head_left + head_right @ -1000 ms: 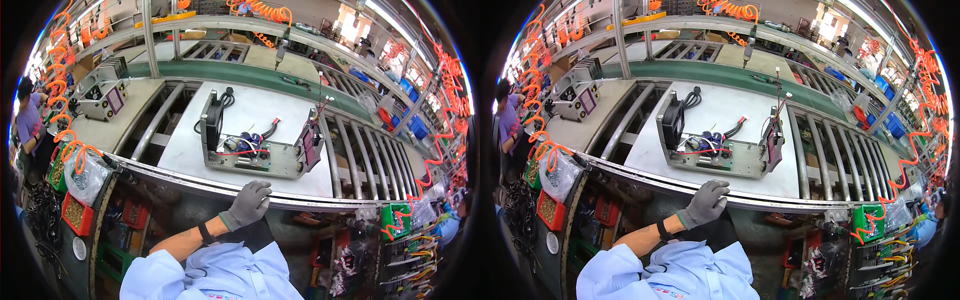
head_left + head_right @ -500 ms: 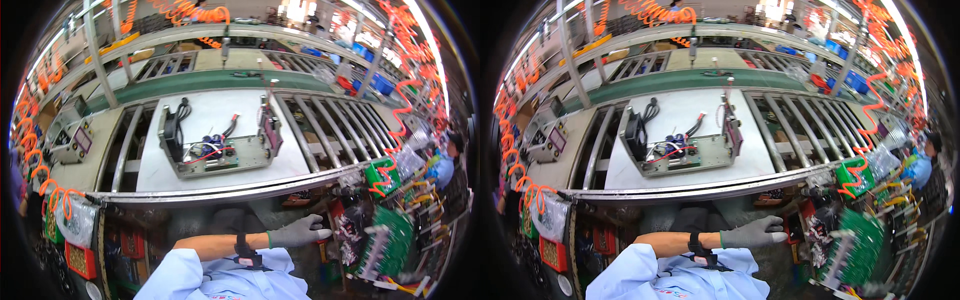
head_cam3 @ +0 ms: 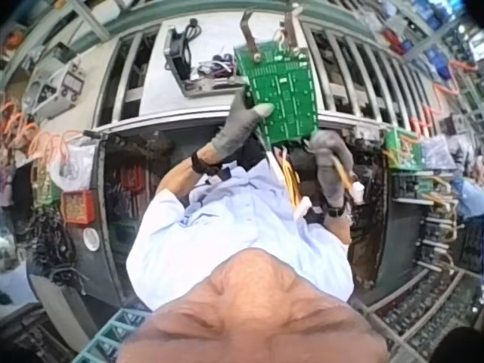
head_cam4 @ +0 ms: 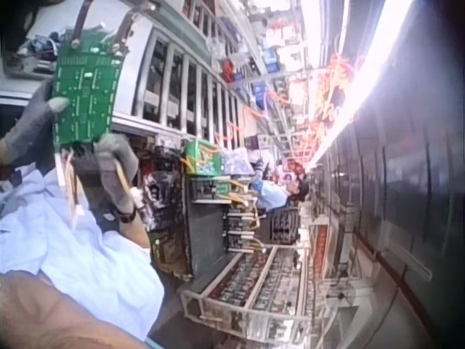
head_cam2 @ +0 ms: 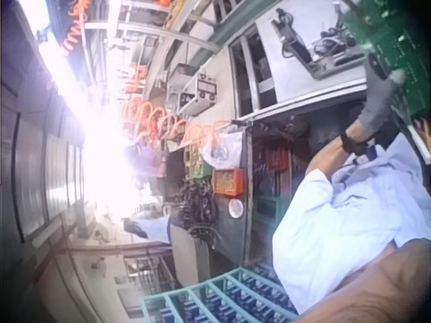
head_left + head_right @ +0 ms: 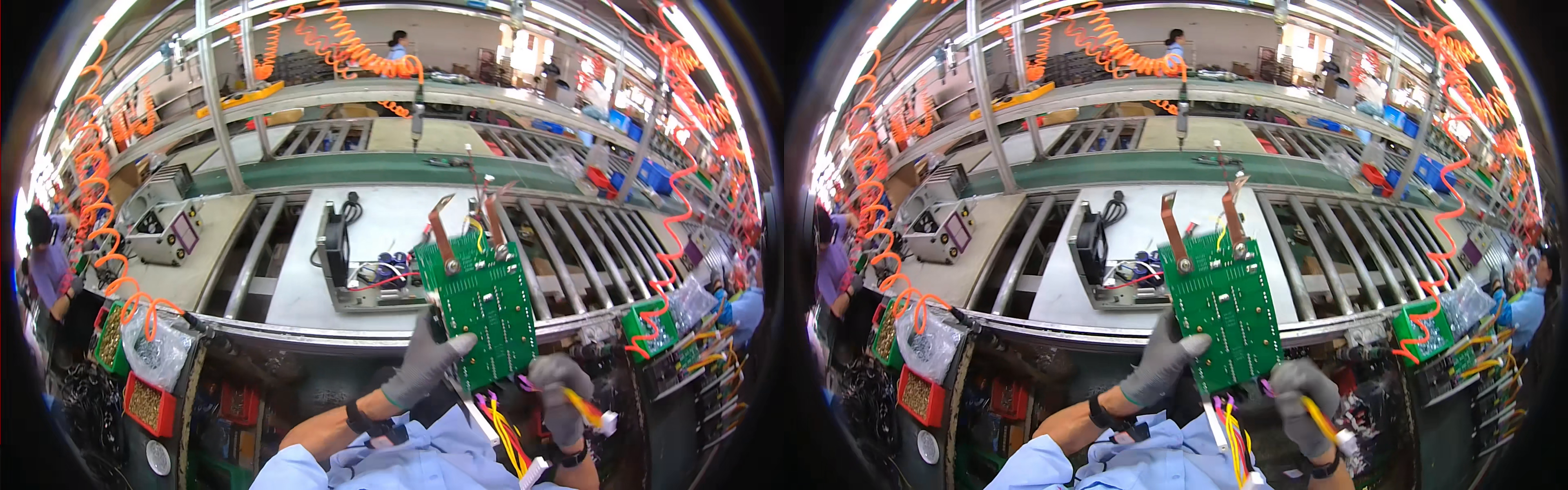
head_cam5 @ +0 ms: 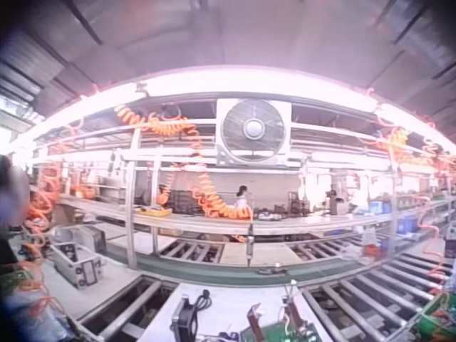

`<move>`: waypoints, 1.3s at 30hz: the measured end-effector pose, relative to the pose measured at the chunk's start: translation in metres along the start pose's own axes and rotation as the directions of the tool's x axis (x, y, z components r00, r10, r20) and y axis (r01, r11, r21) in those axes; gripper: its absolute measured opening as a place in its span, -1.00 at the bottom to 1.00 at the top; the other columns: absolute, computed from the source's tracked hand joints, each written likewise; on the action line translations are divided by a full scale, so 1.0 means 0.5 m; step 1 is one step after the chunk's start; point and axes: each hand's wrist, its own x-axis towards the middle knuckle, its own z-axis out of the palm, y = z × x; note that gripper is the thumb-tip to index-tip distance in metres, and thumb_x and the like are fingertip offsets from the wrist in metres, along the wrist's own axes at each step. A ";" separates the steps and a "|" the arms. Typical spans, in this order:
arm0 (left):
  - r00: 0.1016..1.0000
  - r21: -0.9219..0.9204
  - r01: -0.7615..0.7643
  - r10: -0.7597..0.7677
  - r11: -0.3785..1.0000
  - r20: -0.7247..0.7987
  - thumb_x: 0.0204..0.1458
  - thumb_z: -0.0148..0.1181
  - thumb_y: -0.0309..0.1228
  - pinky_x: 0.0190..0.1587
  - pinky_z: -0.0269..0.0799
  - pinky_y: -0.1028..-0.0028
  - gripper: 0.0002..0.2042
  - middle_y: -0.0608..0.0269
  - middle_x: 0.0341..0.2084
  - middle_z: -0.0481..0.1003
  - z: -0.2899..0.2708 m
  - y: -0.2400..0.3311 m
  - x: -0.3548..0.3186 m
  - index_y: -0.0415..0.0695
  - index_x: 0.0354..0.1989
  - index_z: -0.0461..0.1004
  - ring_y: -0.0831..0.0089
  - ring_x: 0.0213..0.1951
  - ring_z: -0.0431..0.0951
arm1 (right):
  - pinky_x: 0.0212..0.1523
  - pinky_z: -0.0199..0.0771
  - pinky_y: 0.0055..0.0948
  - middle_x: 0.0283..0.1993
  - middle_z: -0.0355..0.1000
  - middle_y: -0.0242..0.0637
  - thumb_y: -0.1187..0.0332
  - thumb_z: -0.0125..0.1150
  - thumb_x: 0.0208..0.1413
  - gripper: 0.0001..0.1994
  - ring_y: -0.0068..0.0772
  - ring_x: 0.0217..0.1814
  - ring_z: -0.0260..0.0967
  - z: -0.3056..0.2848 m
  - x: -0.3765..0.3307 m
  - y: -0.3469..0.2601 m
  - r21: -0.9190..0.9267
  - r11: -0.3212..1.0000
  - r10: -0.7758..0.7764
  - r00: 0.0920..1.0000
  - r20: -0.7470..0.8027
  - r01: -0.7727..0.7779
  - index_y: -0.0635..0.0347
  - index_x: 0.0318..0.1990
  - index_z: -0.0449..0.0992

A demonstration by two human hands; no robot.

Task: Assemble and screw internal components into a metal power supply or inverter housing.

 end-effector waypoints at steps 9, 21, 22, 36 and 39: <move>0.474 0.760 -0.532 0.613 -0.372 0.632 -0.27 0.41 -0.37 0.12 0.29 0.00 -0.23 -0.14 0.04 0.32 0.003 0.220 0.050 -0.25 0.21 0.24 -0.04 0.06 0.41 | 0.22 0.43 0.03 0.31 0.25 0.01 -0.09 0.46 -0.04 0.00 0.01 0.26 0.35 0.013 0.078 -0.010 0.203 0.870 0.400 0.884 0.243 -0.450 0.25 0.41 0.03; 0.508 0.605 -0.436 0.372 -0.666 0.777 0.05 0.25 0.02 0.40 -0.09 -0.16 -0.29 -0.26 0.28 0.16 0.035 0.251 0.041 -0.01 0.32 0.16 -0.20 0.35 0.15 | 0.15 0.58 -0.14 0.01 0.52 -0.08 0.43 0.02 0.20 -0.67 -0.18 0.08 0.51 0.115 0.118 0.017 0.689 0.580 0.607 0.795 -0.009 -0.435 0.44 0.07 0.42; 0.560 0.656 -0.425 0.388 -0.623 0.732 -0.02 0.28 0.17 0.41 -0.20 -0.22 -0.14 -0.34 0.35 0.04 0.027 0.269 0.033 -0.05 0.36 0.09 -0.29 0.41 0.02 | 0.11 0.62 -0.14 0.00 0.52 -0.06 0.44 0.02 0.19 -0.66 -0.15 0.06 0.53 0.115 0.125 0.007 0.733 0.518 0.637 0.771 0.014 -0.441 0.46 0.07 0.41; 0.979 -0.316 -0.102 0.151 0.943 0.134 -0.30 -0.18 0.66 0.38 0.12 0.10 0.23 0.05 0.20 0.33 -0.160 0.004 -0.041 -0.22 0.34 0.11 0.18 0.23 0.33 | 0.18 0.60 -0.17 0.07 0.48 0.02 0.50 -0.04 0.21 -0.65 -0.09 0.12 0.50 0.152 0.145 0.026 0.758 0.455 0.638 0.765 0.089 -0.468 0.54 0.11 0.34; 0.985 -0.707 0.039 -0.146 0.706 -0.091 -0.23 -0.10 0.60 0.14 0.43 0.19 0.05 0.10 -0.04 0.47 -0.134 0.009 -0.044 -0.16 0.18 0.31 0.21 -0.01 0.51 | 0.18 0.58 -0.17 0.06 0.48 0.03 0.52 -0.07 0.23 -0.70 -0.12 0.10 0.51 0.155 0.146 0.046 0.698 0.524 0.622 0.779 0.077 -0.488 0.53 0.04 0.40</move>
